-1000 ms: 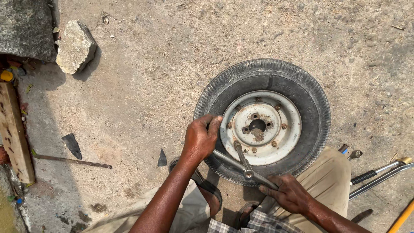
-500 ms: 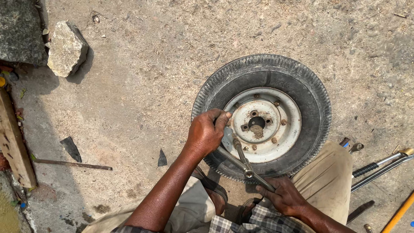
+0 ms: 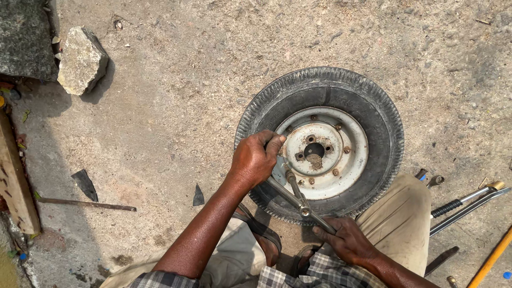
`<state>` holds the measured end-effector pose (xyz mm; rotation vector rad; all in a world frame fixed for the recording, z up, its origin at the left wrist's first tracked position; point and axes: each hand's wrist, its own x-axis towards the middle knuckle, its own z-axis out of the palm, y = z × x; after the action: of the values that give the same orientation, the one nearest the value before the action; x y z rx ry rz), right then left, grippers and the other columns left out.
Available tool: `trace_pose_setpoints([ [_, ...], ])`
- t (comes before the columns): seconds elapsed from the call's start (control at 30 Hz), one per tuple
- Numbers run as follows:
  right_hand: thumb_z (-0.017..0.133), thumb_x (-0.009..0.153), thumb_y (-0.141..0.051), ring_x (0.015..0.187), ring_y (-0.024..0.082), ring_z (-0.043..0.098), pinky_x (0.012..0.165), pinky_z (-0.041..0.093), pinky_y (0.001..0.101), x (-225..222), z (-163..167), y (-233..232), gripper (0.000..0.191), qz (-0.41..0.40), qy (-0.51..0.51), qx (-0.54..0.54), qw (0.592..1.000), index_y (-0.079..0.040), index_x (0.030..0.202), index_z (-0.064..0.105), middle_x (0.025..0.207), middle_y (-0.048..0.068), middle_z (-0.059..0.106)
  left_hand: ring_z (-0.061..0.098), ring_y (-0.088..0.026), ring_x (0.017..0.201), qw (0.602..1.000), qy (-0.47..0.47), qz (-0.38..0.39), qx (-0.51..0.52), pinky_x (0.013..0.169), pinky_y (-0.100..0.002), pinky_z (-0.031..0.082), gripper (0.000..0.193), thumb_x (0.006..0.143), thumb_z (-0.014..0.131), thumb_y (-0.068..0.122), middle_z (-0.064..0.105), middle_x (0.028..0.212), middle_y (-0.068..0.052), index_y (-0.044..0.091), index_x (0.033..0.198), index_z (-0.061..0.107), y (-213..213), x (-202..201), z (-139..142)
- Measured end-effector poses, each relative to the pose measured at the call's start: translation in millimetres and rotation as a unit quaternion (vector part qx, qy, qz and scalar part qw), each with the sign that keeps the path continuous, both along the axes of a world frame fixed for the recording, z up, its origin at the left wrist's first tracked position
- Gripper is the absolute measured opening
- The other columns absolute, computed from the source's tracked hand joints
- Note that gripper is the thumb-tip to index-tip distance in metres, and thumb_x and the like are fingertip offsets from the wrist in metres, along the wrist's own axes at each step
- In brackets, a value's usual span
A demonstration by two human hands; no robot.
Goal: The person kneels beside a tire on the ground, removes several lug nuts by hand, and then uses a lug wrench to tighten the remaining lug nuts on the wheel rim.
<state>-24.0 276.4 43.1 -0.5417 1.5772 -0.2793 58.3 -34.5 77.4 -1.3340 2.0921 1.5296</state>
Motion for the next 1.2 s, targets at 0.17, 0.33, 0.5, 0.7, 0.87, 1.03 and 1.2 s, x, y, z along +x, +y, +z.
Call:
trace_pose_setpoints([
  [0.17,0.065,0.091,-0.046,0.058,0.02,0.065,0.057,0.055,0.0414,3,-2,1,0.044,-0.028,-0.01,-0.003,1.0,-0.004,0.086,0.076,0.064,0.008,0.069,0.074,-0.022,0.063,1.0,0.009,-0.002,-0.007,0.064,-0.043,0.058,0.038,0.099,0.06,0.039,0.074,0.07,-0.013,0.006,0.105,0.077,-1,-3,2],
  [0.33,0.058,0.097,-0.047,0.049,0.018,0.058,0.051,0.052,0.0408,7,-23,17,0.046,0.016,0.011,-0.016,1.0,-0.005,0.083,0.073,0.057,0.006,0.061,0.073,-0.023,0.062,1.0,-0.014,-0.015,0.0,0.064,-0.044,0.059,0.038,0.101,0.059,0.04,0.073,0.068,-0.012,0.007,0.104,0.077,1,-3,-9],
  [0.5,0.056,0.1,-0.051,0.047,0.017,0.054,0.047,0.052,0.0418,11,-37,18,0.055,-0.007,0.01,-0.027,1.0,-0.002,0.075,0.067,0.055,0.002,0.056,0.073,-0.024,0.065,1.0,-0.002,0.003,-0.026,0.067,-0.045,0.058,0.039,0.099,0.061,0.041,0.074,0.072,-0.013,0.006,0.104,0.078,0,-3,-22],
  [0.7,0.064,0.093,-0.047,0.069,0.02,0.067,0.064,0.056,0.0438,-5,-14,-23,0.051,0.114,0.189,-0.157,0.963,-0.011,0.129,0.061,0.083,0.011,0.072,0.073,-0.028,0.094,0.985,0.046,0.134,-0.098,0.087,-0.043,0.058,0.041,0.097,0.067,0.036,0.075,0.108,-0.023,0.001,0.117,0.075,-2,13,-39],
  [0.87,0.062,0.089,-0.012,0.075,0.028,0.066,0.059,0.062,0.0385,7,6,-80,0.078,0.139,0.233,-0.255,0.928,-0.02,0.159,0.029,0.123,0.024,0.057,0.053,-0.015,0.056,0.943,0.054,0.326,0.05,0.053,-0.035,0.047,0.028,0.1,0.062,0.025,0.062,0.07,-0.006,0.001,0.105,0.074,10,80,-52],
  [1.03,0.056,0.097,-0.007,0.067,0.026,0.066,0.062,0.054,0.0424,14,18,-112,0.031,0.149,0.286,-0.262,0.909,-0.004,0.128,0.059,0.082,0.013,0.069,0.057,-0.017,0.066,0.834,0.164,0.518,0.095,0.062,-0.037,0.052,0.057,0.106,0.047,0.052,0.063,0.079,-0.007,0.0,0.116,0.069,21,118,-64],
  [1.2,0.073,0.088,-0.021,0.065,0.021,0.07,0.06,0.059,0.0383,-40,61,-65,0.035,-0.168,0.308,-0.351,0.868,-0.005,0.119,0.069,0.083,0.012,0.074,0.065,-0.031,0.097,0.96,-0.018,0.176,-0.218,0.084,-0.048,0.056,0.057,0.091,0.069,0.047,0.067,0.116,-0.021,0.002,0.126,0.068,76,89,-102],
])
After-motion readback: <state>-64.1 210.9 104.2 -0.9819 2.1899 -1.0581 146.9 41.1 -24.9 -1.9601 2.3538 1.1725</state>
